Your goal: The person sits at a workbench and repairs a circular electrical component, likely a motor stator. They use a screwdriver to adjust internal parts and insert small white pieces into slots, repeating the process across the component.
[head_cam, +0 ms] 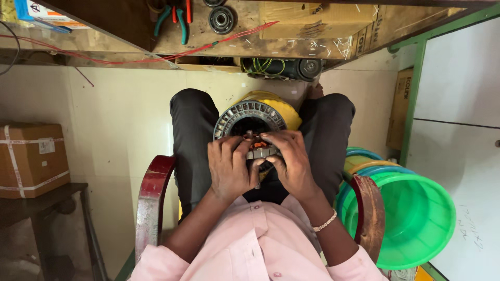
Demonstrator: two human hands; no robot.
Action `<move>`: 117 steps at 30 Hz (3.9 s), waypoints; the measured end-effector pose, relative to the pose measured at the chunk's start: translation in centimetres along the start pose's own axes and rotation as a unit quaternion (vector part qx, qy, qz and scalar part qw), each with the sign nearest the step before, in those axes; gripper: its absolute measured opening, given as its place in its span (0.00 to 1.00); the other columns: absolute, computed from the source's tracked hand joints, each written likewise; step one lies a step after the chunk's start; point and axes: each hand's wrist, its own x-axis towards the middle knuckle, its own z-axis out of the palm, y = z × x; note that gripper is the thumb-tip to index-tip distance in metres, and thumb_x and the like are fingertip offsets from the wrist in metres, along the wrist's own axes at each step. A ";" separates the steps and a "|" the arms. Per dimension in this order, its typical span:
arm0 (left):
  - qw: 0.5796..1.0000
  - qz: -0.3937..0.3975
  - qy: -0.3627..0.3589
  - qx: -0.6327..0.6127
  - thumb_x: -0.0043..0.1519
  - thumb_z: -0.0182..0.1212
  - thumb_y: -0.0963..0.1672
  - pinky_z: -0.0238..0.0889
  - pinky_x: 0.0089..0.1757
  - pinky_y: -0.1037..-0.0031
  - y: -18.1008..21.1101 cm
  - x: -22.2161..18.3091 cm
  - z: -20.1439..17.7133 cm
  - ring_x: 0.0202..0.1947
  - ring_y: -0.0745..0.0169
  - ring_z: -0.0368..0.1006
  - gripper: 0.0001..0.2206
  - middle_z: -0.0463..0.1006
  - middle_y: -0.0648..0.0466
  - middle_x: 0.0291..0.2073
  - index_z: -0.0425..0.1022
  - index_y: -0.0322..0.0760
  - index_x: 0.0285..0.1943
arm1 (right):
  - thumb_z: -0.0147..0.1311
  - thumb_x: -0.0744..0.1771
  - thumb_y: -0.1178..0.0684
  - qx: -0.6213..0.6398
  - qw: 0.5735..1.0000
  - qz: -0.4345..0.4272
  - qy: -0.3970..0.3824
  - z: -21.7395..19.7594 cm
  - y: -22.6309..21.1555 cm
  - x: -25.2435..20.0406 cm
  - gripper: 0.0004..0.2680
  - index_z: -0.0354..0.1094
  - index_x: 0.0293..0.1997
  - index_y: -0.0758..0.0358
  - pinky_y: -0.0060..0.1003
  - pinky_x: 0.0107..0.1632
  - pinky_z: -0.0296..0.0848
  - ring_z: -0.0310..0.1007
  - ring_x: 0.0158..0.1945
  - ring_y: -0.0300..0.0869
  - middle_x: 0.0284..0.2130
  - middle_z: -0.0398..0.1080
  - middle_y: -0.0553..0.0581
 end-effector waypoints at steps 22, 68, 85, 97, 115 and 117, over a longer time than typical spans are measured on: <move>1.000 0.007 0.018 -0.020 0.61 0.69 0.51 0.59 0.49 0.55 -0.3 -1.4 0.6 0.51 0.46 0.70 0.22 0.72 0.47 0.50 0.71 0.35 0.56 | 0.59 0.67 0.56 -0.017 0.999 -0.041 0.028 0.9 1.9 -1.1 0.12 0.67 0.55 0.62 0.46 0.61 0.70 0.71 0.56 0.54 0.52 0.75 0.57; 0.975 -0.070 -0.076 -0.195 0.50 0.70 0.35 0.63 0.57 0.61 0.1 -1.0 -1.4 0.55 0.49 0.70 0.29 0.78 0.53 0.58 0.74 0.39 0.64 | 0.56 0.69 0.53 0.602 0.647 0.430 0.185 4.4 -3.4 -4.7 0.08 0.67 0.50 0.62 0.28 0.32 0.65 0.63 0.31 0.30 0.35 0.67 0.47; 0.989 -0.030 -0.042 -0.138 0.47 0.69 0.36 0.64 0.54 0.60 0.4 -1.4 -1.2 0.53 0.50 0.72 0.30 0.78 0.53 0.56 0.75 0.36 0.64 | 0.57 0.69 0.51 0.496 0.701 0.445 0.252 4.7 -4.1 -5.2 0.08 0.68 0.47 0.63 0.31 0.32 0.67 0.64 0.31 0.32 0.32 0.67 0.46; 0.994 -0.004 -0.021 -0.106 0.53 0.67 0.39 0.64 0.53 0.62 0.4 -1.6 -0.5 0.52 0.54 0.72 0.24 0.79 0.55 0.57 0.77 0.37 0.62 | 0.55 0.71 0.53 0.533 0.674 0.428 0.282 5.4 -3.9 -5.0 0.07 0.67 0.51 0.64 0.30 0.35 0.67 0.66 0.34 0.31 0.36 0.70 0.47; 0.975 -0.135 -0.126 -0.127 0.50 0.70 0.41 0.62 0.49 0.54 1.6 1.5 -2.4 0.50 0.42 0.69 0.29 0.76 0.50 0.54 0.72 0.35 0.64 | 0.45 0.74 0.54 0.530 0.668 0.314 0.417 2.6 -6.6 -7.0 0.07 0.62 0.59 0.54 0.40 0.45 0.70 0.68 0.44 0.39 0.47 0.68 0.49; 0.962 -0.146 -0.221 -0.075 0.47 0.71 0.41 0.62 0.49 0.53 2.3 2.1 -2.5 0.52 0.42 0.68 0.30 0.74 0.50 0.55 0.73 0.41 0.62 | 0.46 0.74 0.55 0.478 0.629 0.371 0.488 0.7 -7.3 -7.0 0.06 0.62 0.58 0.56 0.39 0.45 0.70 0.69 0.44 0.39 0.47 0.68 0.49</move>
